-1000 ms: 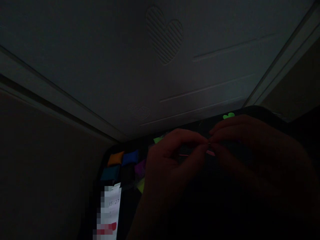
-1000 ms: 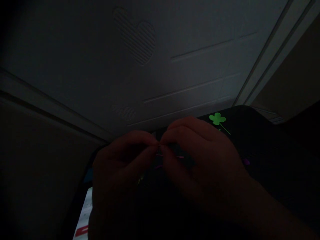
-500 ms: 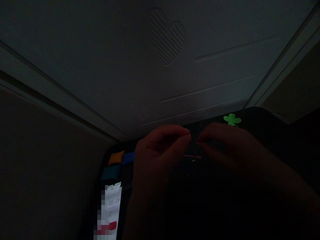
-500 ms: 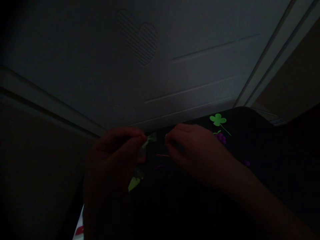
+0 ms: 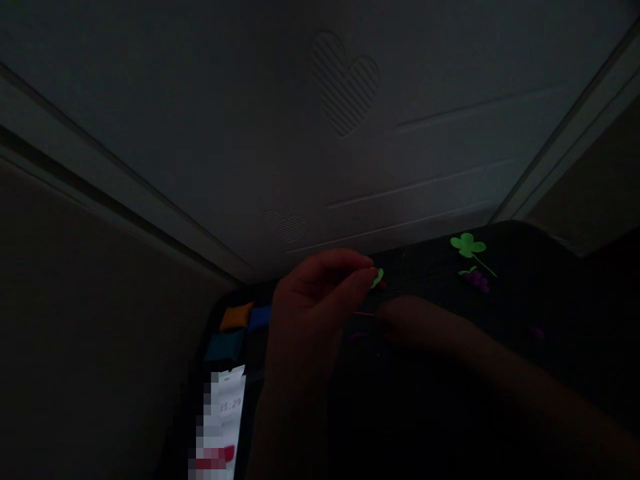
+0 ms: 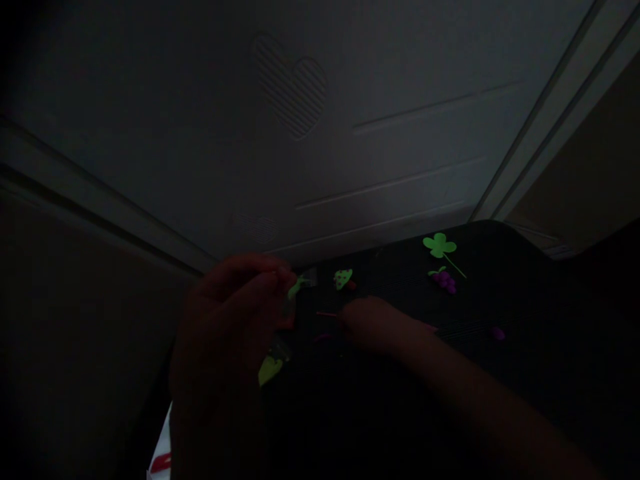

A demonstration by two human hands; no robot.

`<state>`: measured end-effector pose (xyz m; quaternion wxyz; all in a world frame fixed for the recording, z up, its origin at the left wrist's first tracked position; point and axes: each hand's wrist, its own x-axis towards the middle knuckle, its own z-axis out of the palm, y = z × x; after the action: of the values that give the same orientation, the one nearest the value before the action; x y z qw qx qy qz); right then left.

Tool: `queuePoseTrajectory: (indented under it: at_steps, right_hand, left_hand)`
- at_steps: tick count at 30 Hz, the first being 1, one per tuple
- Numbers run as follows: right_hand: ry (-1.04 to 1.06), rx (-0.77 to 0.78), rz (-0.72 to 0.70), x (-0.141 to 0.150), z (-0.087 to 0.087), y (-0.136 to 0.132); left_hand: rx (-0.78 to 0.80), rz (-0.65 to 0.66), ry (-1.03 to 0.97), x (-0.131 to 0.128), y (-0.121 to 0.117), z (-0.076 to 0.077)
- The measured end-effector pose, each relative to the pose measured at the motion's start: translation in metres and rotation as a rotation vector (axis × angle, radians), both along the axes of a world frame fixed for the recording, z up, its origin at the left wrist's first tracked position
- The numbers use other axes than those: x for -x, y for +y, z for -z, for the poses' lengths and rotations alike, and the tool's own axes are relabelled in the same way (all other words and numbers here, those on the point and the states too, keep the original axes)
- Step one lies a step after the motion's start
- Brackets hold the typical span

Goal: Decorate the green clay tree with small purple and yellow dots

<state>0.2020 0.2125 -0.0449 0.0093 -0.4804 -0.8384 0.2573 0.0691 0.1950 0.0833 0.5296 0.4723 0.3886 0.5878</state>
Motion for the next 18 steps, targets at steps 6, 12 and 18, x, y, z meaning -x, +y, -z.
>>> queuePoseTrajectory:
  at_steps: [6, 12, 18]
  right_hand:
    - [0.083, 0.001, 0.024, -0.021, -0.02, 0.004]
    - [0.312, -0.155, 0.219, -0.039, -0.076, -0.013]
    - [0.7, -0.668, 0.46, -0.033, -0.128, -0.061]
  left_hand:
    - [-0.023, 0.221, -0.051, 0.009, 0.006, 0.008]
    - [0.028, 0.378, -0.166, 0.006, 0.005, 0.014]
    - [0.167, 0.534, -0.207, -0.001, -0.004, 0.011]
